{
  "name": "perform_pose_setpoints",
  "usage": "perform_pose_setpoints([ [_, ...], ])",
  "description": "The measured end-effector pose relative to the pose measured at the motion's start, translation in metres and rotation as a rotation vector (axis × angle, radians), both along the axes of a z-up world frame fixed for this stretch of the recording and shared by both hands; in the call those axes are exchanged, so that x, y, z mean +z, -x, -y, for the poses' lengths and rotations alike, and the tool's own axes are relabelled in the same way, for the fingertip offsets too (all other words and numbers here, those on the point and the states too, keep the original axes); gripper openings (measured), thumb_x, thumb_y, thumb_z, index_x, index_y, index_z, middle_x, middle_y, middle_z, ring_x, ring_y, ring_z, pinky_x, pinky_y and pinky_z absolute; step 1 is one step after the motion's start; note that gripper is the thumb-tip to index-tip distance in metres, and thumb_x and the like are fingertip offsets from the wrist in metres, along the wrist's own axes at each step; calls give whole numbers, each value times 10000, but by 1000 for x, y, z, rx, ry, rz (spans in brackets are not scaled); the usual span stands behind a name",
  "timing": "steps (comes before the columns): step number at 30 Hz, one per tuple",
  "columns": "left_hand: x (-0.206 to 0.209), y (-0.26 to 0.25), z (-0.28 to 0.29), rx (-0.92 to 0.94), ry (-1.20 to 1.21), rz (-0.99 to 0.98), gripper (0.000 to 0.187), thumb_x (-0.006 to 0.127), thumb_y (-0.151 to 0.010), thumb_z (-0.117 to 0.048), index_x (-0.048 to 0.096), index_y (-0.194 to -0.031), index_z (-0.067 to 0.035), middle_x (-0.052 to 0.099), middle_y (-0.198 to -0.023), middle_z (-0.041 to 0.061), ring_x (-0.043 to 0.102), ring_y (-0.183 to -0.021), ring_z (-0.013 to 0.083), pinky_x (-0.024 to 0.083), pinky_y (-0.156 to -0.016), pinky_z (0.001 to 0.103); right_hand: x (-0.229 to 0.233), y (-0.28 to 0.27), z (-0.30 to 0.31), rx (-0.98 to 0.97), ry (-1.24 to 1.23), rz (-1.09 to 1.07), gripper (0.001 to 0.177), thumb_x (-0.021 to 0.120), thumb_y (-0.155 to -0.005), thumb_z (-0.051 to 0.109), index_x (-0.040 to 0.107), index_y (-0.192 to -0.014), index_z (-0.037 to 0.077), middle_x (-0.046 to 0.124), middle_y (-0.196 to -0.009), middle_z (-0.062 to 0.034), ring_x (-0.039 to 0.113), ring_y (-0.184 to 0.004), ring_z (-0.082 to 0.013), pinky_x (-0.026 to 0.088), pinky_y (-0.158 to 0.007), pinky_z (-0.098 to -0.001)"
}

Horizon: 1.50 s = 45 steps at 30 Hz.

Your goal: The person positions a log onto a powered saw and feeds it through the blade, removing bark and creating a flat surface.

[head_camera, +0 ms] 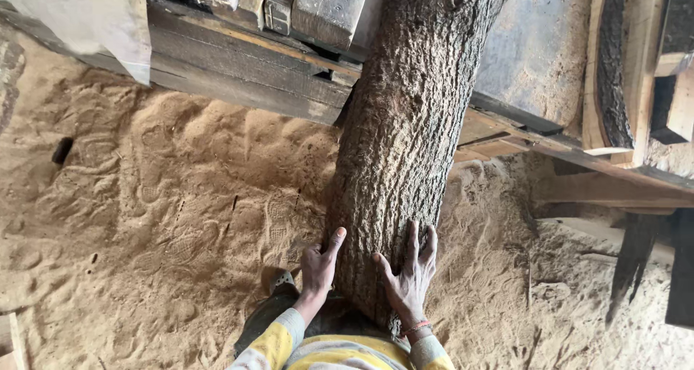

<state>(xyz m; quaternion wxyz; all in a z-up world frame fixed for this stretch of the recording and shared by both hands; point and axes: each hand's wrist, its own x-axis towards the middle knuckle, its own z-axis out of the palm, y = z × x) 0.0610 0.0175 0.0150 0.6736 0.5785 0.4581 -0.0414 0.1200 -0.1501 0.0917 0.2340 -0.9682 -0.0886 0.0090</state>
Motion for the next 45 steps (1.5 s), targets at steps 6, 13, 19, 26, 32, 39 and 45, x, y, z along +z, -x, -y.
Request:
perform_pose_setpoints([
  [6,-7,-6,2,-91,-89,9,753,669,-824,-754,461,-521,-97,408,-469,-38,367,-443,108,273,-470,323,3,-12,1,7,44,-13,1017,640,-829,670,237,-1648,221,176,-1690,-213,255,-1526,-425,236,-1172,-604],
  [13,2,-8,1,-176,-148,170,834,622,-922,-717,549,-1295,25,608,-1194,242,577,-1099,322,444,-949,455,-2,-30,-14,-12,42,25,1151,655,-782,752,190,-1643,147,134,-1682,-261,207,-1537,-433,144,-1199,-620],
  [19,25,-14,-9,-421,-335,350,1142,633,-855,-720,89,-1656,-115,257,-1686,254,357,-1526,419,345,-1224,554,-2,-54,-24,1,85,24,1147,646,-791,764,175,-1656,176,119,-1693,-277,208,-1547,-436,129,-1215,-625],
  [26,70,-46,-27,-647,-289,302,1457,980,-614,-396,-51,-1610,-135,104,-1629,224,258,-1496,452,407,-1164,533,3,-81,-30,15,158,22,1102,671,-768,736,247,-1648,225,121,-1683,-287,227,-1522,-461,168,-1204,-617],
  [32,70,-71,-33,-566,-339,382,1460,985,-565,-360,23,-1632,-97,188,-1649,259,291,-1509,454,388,-1200,502,8,-99,-38,12,96,28,1068,728,-770,669,297,-1634,212,149,-1688,-279,269,-1512,-473,255,-1173,-589],
  [39,63,-106,-31,-543,-362,395,1483,1021,-529,-352,51,-1626,-118,222,-1625,298,302,-1482,481,360,-1185,515,10,-135,-37,12,92,44,1069,754,-748,642,318,-1621,208,179,-1678,-272,301,-1483,-476,276,-1154,-582],
  [45,56,-153,-8,-556,-430,321,1500,1031,-502,-424,59,-1610,-144,347,-1492,299,386,-1371,487,347,-1136,551,9,-187,-18,21,80,29,1053,746,-757,643,312,-1630,245,186,-1685,-260,299,-1496,-457,275,-1153,-594],
])
